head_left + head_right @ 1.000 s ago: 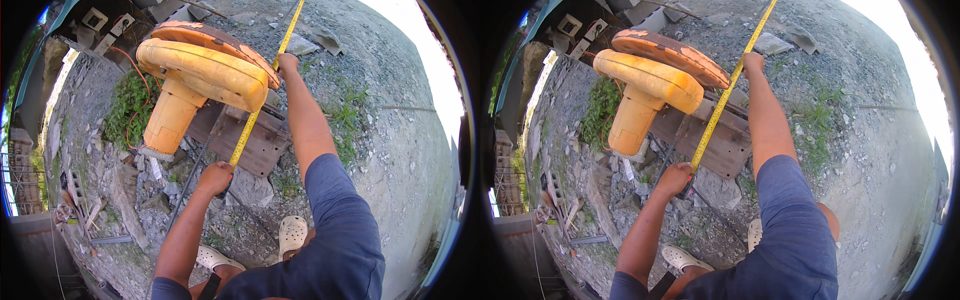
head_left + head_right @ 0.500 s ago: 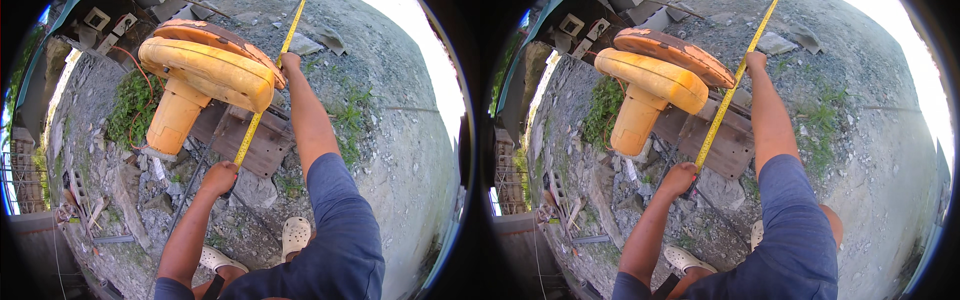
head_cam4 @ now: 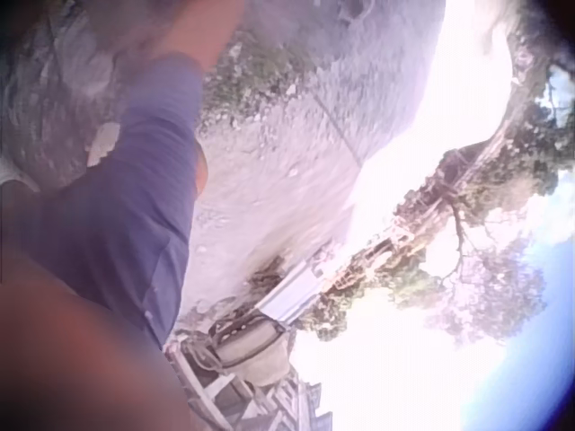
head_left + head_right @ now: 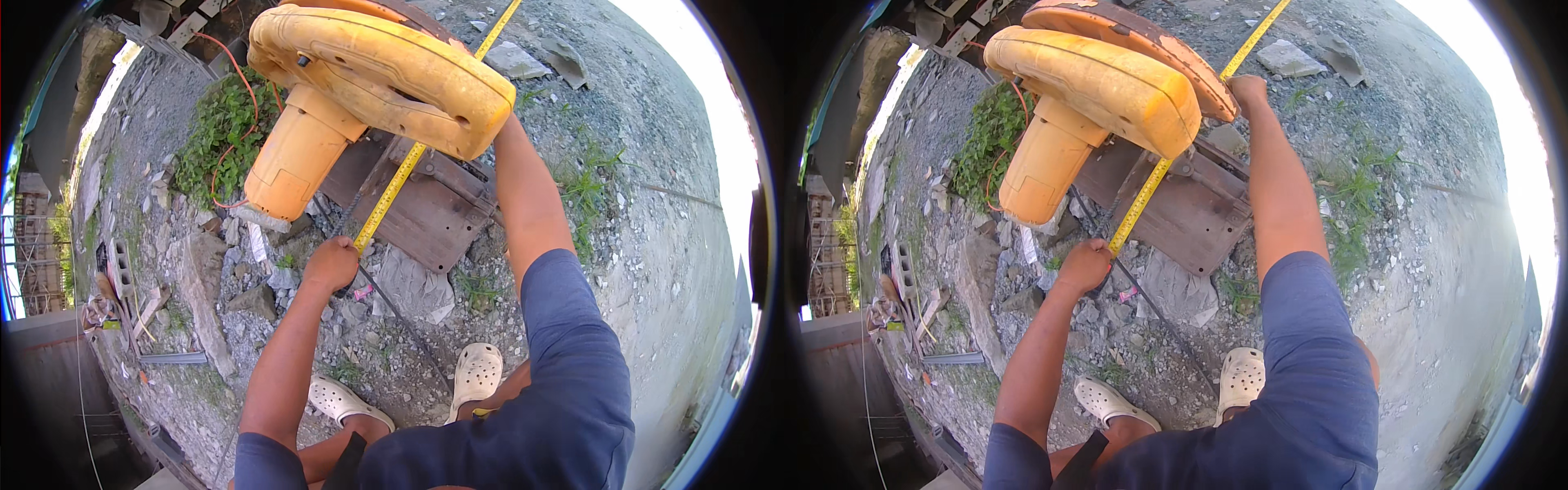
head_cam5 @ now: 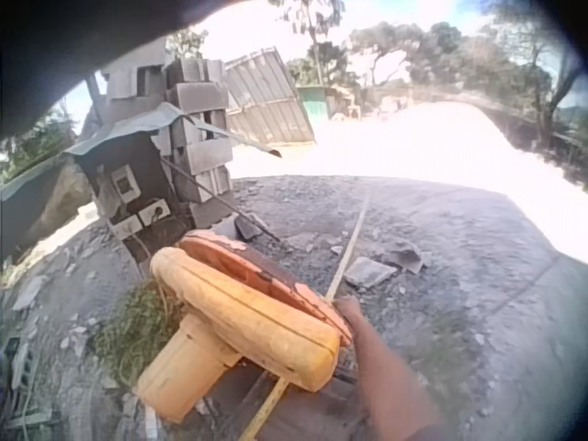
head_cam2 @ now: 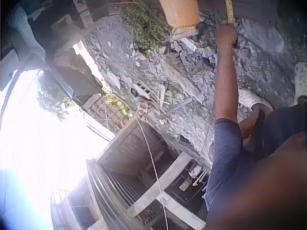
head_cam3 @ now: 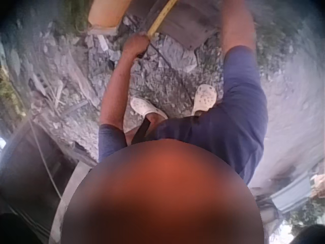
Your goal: The person measures a metal rod with a tape measure, then uses a yellow chop saw to cut the rod. They repeat this process for a second rod, measuring and cutting each piece individually.
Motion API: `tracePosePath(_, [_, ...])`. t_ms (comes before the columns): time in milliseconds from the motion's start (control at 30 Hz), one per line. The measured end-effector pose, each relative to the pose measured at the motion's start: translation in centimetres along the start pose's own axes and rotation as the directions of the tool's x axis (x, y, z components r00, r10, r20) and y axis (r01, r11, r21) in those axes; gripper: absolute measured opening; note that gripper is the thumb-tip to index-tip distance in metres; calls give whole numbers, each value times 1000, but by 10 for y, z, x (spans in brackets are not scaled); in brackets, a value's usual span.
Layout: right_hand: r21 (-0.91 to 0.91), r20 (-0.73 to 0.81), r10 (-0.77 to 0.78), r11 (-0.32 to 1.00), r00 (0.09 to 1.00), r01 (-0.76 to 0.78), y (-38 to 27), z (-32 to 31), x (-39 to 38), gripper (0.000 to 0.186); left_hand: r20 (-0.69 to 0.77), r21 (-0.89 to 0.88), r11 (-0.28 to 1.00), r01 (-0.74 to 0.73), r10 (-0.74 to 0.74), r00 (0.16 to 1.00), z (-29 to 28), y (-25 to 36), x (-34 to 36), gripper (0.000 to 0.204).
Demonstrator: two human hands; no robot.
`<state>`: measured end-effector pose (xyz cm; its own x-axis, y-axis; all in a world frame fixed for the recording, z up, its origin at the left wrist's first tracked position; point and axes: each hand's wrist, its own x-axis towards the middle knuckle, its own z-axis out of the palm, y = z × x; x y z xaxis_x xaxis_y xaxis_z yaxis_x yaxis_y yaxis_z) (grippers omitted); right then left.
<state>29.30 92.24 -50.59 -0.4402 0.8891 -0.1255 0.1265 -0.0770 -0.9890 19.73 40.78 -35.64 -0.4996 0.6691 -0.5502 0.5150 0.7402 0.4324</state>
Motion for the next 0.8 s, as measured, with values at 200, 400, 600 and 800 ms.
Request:
tracePosePath(200, [337,491,-181,941,852,5,-22,67,-73,35,-114,108,976,190,-178,977,-26,-54,1,31])
tracePosePath(400, [-21,159,-473,876,866,482,-5,40,-69,36,49,549,810,-204,213,976,-37,-84,34,21])
tracePosePath(600, [-21,187,139,990,973,-137,-49,38,-148,25,182,617,719,-319,265,947,-54,-110,56,30])
tracePosePath(800, [-201,119,244,955,962,-217,-78,42,-178,20,178,560,779,-282,220,959,-25,-127,73,29])
